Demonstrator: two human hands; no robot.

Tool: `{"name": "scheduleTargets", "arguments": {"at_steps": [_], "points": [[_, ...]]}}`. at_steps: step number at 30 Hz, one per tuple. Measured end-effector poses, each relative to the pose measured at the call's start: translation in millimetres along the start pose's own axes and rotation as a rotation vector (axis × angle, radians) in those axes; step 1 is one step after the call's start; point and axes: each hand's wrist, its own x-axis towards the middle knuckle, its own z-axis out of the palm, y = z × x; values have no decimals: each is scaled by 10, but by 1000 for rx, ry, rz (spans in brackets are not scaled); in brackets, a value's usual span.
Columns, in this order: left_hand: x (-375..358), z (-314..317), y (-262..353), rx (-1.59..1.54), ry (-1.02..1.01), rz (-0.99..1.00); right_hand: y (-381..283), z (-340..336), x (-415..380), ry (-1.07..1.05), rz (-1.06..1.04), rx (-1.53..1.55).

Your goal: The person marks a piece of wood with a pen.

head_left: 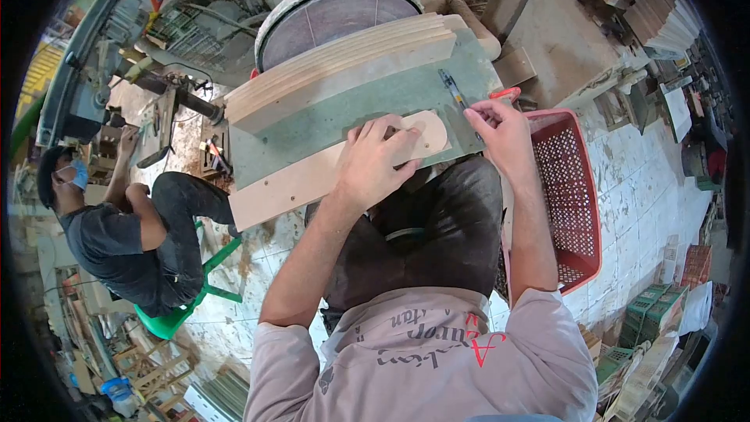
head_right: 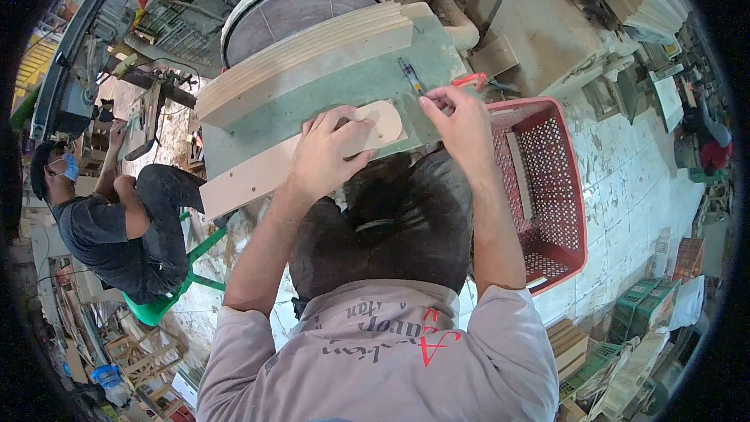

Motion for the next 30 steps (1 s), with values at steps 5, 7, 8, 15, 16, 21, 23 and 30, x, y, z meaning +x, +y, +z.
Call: {"name": "scheduleTargets", "arguments": {"at_steps": [5, 7, 8, 15, 16, 21, 23, 30], "points": [[-15, 12, -13, 12, 37, 27, 66, -73, 112, -95, 18, -227], [-15, 22, -33, -2, 27, 43, 85, -71, 158, -121, 19, -244], [-19, 21, -35, 5, 22, 51, 98, -64, 174, -164, 52, -263], [-31, -12, -8, 17, 62, 71, 223, -49, 261, -217, 70, -150], [-41, -23, 6, 9, 42, 62, 232, -59, 263, -211, 58, -151], [-50, 28, -39, 3, 42, 73, 334, -24, 254, -216, 137, 168], [-58, 91, -84, 46, 35, 81, 439, -19, 286, -249, 36, 168], [-29, 29, -14, 30, 51, 53, 313, -40, 239, -216, 327, 350]]}}
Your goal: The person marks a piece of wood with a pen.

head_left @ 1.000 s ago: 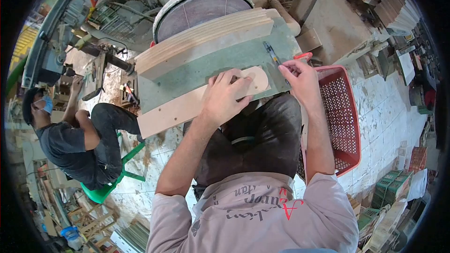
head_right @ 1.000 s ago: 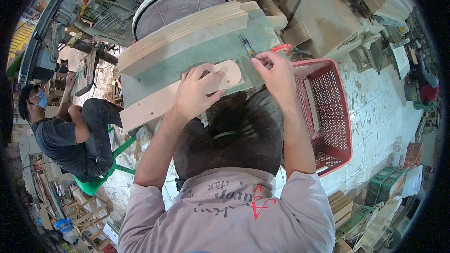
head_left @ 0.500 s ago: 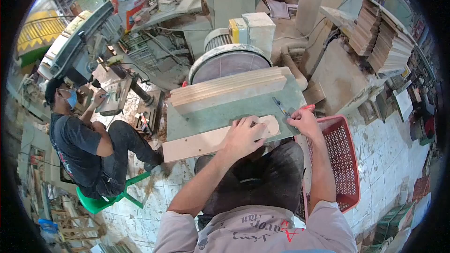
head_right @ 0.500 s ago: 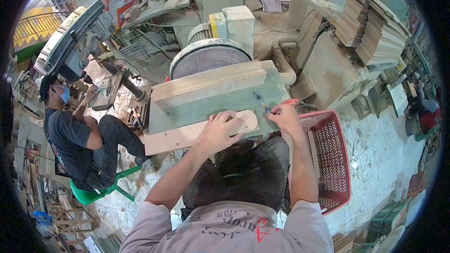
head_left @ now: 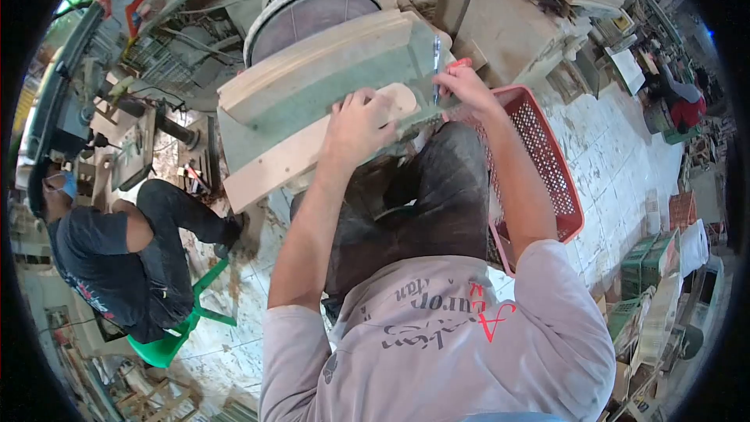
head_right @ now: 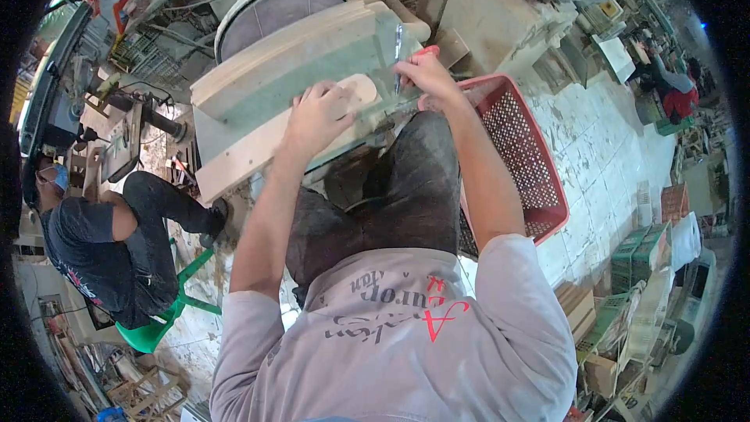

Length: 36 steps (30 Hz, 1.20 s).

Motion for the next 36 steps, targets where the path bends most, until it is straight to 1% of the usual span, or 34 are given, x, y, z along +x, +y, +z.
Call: {"name": "scheduleTargets", "arguments": {"at_steps": [2, 4, 7, 9, 11, 16, 21, 24, 27, 30, 32, 33, 35, 36], "points": [[-39, 11, -12, 7, 39, 25, 56, -18, 39, 4, -191, -164], [-34, 5, 1, 6, 41, 1, 65, -22, 54, -12, -190, -141], [-46, 21, -23, 15, 38, -5, 46, -20, 36, 28, -153, -154], [-43, 29, -36, -10, 7, -21, -8, 3, 2, 5, -144, -154], [-48, 27, -46, -5, 23, -11, -88, 9, -53, 2, -123, -155], [-36, 24, -23, 18, 18, 5, -94, 37, -99, 11, -121, -111], [-34, 7, -8, 6, 1, -34, -85, 60, -93, 9, -128, -81], [-30, 5, -19, 11, 1, -20, -141, 76, -154, 28, -117, -95], [-28, 7, -26, 3, 15, -4, -159, 77, -171, 41, -94, -62], [-26, 25, -28, 1, 28, 2, -86, 74, -161, 34, -117, 44], [-27, 14, -26, -21, 6, -12, -66, 104, -181, 44, -189, 279], [-21, 0, -18, -44, -5, -24, -31, 100, -161, 42, -183, 286], [-8, -15, 2, -32, -12, -32, 25, 75, -74, 28, -253, 367], [-3, -17, 12, -22, -15, -36, 50, 84, -40, 28, -250, 377]]}}
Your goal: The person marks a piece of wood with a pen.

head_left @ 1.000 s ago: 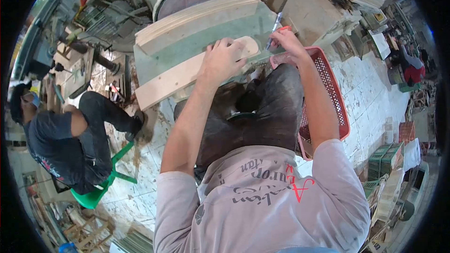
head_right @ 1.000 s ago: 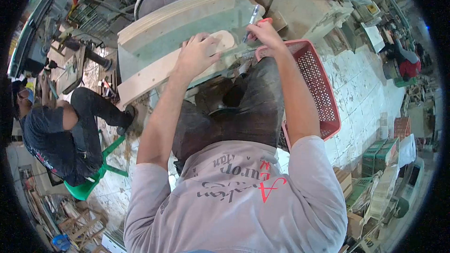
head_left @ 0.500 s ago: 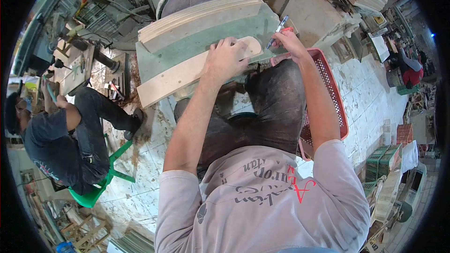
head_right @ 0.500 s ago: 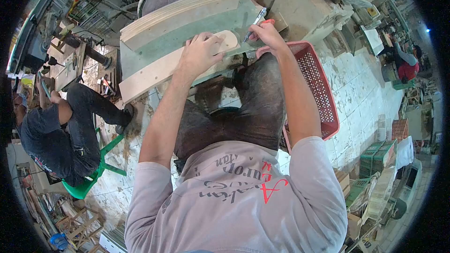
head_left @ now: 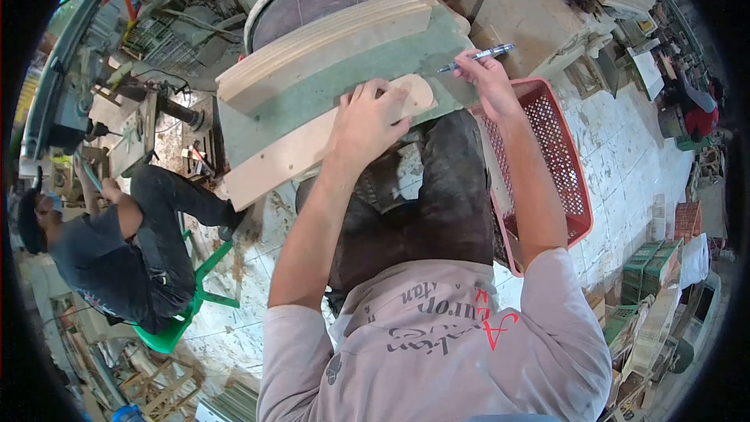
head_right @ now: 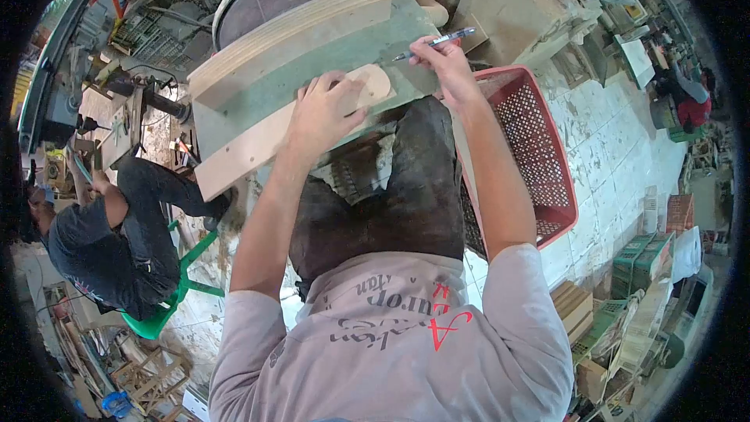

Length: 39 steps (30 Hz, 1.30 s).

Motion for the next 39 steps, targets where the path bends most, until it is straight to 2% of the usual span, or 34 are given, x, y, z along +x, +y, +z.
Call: {"name": "scheduleTargets", "arguments": {"at_steps": [3, 6, 14, 18, 20, 23, 32, 38, 39], "points": [[16, 6, 25, -5, 15, 5, 129, 60, 82, -45, -76, 143], [28, 18, 41, 27, 16, 0, 92, 182, 76, -50, -89, 101], [182, -32, 181, 20, -79, -45, 74, 117, 91, -130, -6, 104], [243, 62, 179, -7, -69, -78, -28, 160, 49, -140, 133, 196], [248, 77, 171, -1, -76, -91, -52, 163, 44, -156, 65, 82], [242, 81, 137, -44, -81, -92, -121, 181, 80, -174, 99, -17], [250, 94, 98, -55, -87, -66, -38, 283, 122, -120, 108, 41], [246, 85, 96, -77, -93, -63, -80, 310, 140, -161, 156, -93], [237, 90, 94, -85, -89, -65, -58, 325, 158, -142, 92, -129]]}}
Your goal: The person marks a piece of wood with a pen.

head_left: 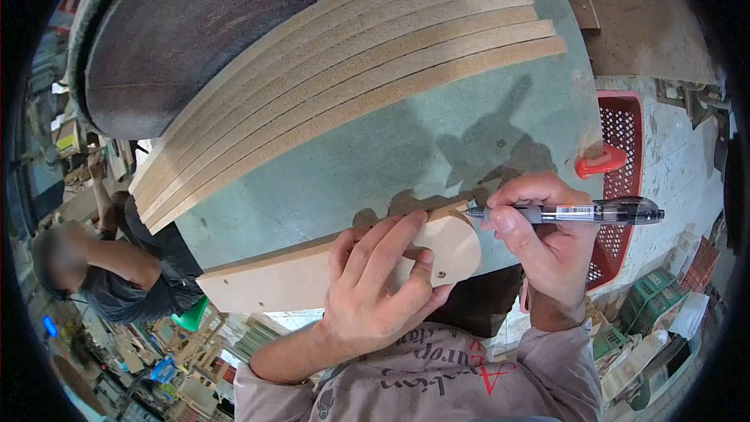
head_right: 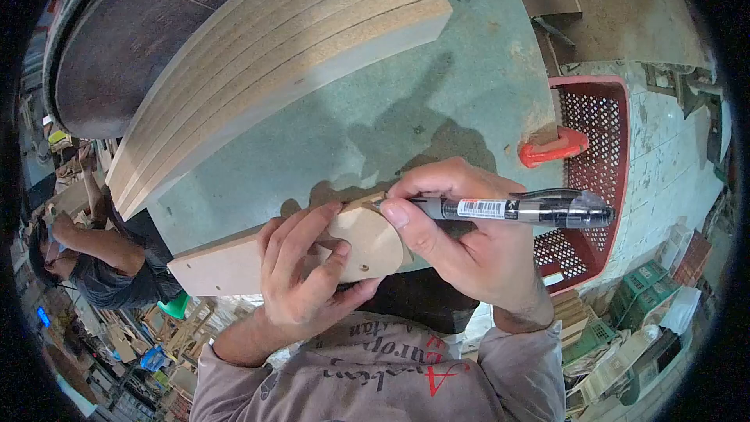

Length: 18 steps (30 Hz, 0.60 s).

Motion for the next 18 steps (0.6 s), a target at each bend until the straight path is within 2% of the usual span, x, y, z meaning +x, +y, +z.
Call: {"name": "scheduleTargets", "arguments": {"at_steps": [7, 9, 18], "points": [[-7, 2, 12, -9, -12, -23, -54, 3, 43, -10, 108, -35], [-17, 5, 9, -7, -11, -23, -23, 7, 65, -31, 24, -101], [-27, 14, 4, -28, -7, -33, -8, 12, 110, -81, -47, -190]]}}
